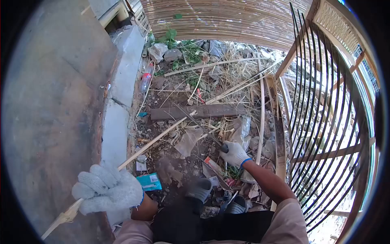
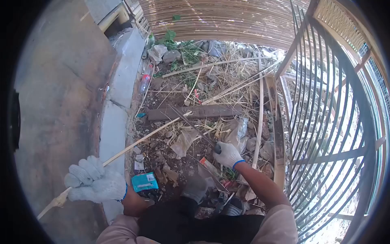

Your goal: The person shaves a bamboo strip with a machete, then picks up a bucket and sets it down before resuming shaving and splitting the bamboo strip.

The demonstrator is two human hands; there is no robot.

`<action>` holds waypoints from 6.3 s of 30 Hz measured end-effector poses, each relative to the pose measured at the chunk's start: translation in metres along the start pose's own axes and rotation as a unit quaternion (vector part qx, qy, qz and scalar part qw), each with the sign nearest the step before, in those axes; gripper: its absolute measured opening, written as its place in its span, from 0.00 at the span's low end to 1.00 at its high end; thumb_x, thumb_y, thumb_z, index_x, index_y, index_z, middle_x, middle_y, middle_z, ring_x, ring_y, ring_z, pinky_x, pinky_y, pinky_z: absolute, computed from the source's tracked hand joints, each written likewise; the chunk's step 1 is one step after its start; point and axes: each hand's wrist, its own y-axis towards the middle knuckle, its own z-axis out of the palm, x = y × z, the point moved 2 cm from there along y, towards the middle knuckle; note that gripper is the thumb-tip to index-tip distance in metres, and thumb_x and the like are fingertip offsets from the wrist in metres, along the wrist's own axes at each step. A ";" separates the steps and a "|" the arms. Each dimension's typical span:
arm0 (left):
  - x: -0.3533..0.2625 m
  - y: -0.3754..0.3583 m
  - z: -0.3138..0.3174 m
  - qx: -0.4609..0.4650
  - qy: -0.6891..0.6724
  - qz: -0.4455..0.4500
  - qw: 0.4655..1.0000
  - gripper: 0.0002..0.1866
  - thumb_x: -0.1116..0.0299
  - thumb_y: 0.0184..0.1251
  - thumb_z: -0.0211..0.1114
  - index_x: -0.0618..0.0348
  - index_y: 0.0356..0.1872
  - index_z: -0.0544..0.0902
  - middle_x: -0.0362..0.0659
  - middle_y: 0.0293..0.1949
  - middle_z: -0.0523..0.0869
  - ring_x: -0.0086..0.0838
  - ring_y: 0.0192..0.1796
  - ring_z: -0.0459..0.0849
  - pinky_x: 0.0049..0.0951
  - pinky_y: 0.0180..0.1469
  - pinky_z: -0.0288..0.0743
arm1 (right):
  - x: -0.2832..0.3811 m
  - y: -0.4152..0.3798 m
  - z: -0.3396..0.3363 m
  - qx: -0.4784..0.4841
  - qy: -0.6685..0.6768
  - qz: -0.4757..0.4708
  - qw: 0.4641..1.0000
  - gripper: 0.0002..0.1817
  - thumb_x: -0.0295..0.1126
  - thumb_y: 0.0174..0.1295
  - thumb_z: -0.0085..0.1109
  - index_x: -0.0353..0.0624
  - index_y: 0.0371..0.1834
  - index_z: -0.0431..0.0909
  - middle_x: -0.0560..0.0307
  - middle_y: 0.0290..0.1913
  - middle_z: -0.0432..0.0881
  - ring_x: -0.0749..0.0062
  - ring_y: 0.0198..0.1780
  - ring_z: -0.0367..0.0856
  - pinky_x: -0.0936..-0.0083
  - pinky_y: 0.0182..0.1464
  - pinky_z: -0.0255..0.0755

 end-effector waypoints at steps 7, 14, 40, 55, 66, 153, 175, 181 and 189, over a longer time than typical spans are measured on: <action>-0.001 -0.004 0.010 0.027 0.013 -0.018 0.999 0.26 0.36 0.79 0.49 0.45 0.30 0.61 0.33 0.27 0.63 0.20 0.25 0.60 0.22 0.23 0.59 | 0.004 0.008 -0.010 0.017 0.014 0.043 0.999 0.19 0.42 0.57 0.63 0.36 0.41 0.84 0.32 0.39 0.87 0.38 0.47 0.86 0.51 0.51 0.78; 0.002 0.004 0.004 0.002 0.031 -0.002 1.000 0.27 0.36 0.80 0.47 0.46 0.30 0.61 0.32 0.27 0.63 0.20 0.24 0.59 0.22 0.25 0.56 | -0.035 0.019 0.023 0.020 0.051 0.065 0.996 0.22 0.45 0.58 0.65 0.37 0.45 0.83 0.35 0.39 0.87 0.42 0.45 0.87 0.54 0.50 0.77; 0.003 0.003 0.017 -0.034 0.068 -0.052 0.996 0.18 0.47 0.86 0.47 0.49 0.38 0.66 0.31 0.24 0.62 0.17 0.24 0.59 0.21 0.25 0.56 | 0.167 -0.059 -0.028 0.043 0.145 -0.251 0.956 0.22 0.48 0.59 0.74 0.43 0.45 0.81 0.48 0.25 0.83 0.49 0.29 0.87 0.62 0.33 0.79; 0.001 -0.009 0.018 -0.109 0.057 -0.051 0.991 0.22 0.44 0.83 0.52 0.49 0.34 0.64 0.31 0.23 0.59 0.16 0.21 0.56 0.23 0.24 0.53 | 0.095 -0.010 0.005 -0.029 0.091 -0.205 0.974 0.22 0.49 0.64 0.70 0.40 0.45 0.83 0.44 0.26 0.84 0.49 0.30 0.87 0.62 0.36 0.79; -0.003 -0.012 0.012 -0.083 0.042 -0.068 0.993 0.22 0.44 0.83 0.50 0.49 0.34 0.64 0.31 0.25 0.60 0.16 0.22 0.57 0.22 0.23 0.52 | 0.033 0.030 0.011 -0.005 0.032 -0.053 0.998 0.27 0.54 0.63 0.66 0.37 0.42 0.85 0.38 0.35 0.87 0.43 0.41 0.88 0.57 0.46 0.79; -0.007 -0.022 0.022 0.106 -0.141 -0.128 0.976 0.30 0.34 0.78 0.49 0.48 0.24 0.63 0.36 0.20 0.65 0.21 0.20 0.59 0.27 0.23 0.55 | 0.169 -0.063 -0.062 0.048 0.096 -0.228 0.968 0.14 0.41 0.69 0.58 0.40 0.43 0.79 0.39 0.33 0.83 0.40 0.38 0.85 0.51 0.40 0.77; -0.007 -0.019 0.020 0.124 -0.126 -0.145 0.974 0.30 0.33 0.77 0.51 0.46 0.24 0.63 0.34 0.18 0.65 0.21 0.18 0.59 0.26 0.23 0.55 | 0.141 -0.038 -0.055 -0.012 0.049 -0.222 0.974 0.14 0.42 0.67 0.60 0.42 0.45 0.82 0.41 0.32 0.84 0.40 0.38 0.85 0.53 0.42 0.78; -0.005 -0.019 0.015 0.113 -0.135 -0.134 0.975 0.30 0.33 0.77 0.51 0.46 0.24 0.63 0.34 0.18 0.64 0.20 0.18 0.58 0.26 0.22 0.53 | 0.079 -0.006 -0.029 -0.041 0.018 -0.154 0.987 0.18 0.48 0.71 0.56 0.42 0.42 0.81 0.39 0.30 0.84 0.38 0.37 0.85 0.48 0.40 0.76; -0.009 -0.021 0.020 0.116 -0.109 -0.131 0.979 0.31 0.33 0.77 0.50 0.47 0.24 0.63 0.33 0.18 0.64 0.20 0.18 0.57 0.26 0.22 0.53 | 0.044 0.016 -0.031 -0.057 -0.048 -0.048 0.996 0.27 0.56 0.75 0.48 0.41 0.41 0.84 0.35 0.31 0.86 0.38 0.38 0.86 0.46 0.44 0.78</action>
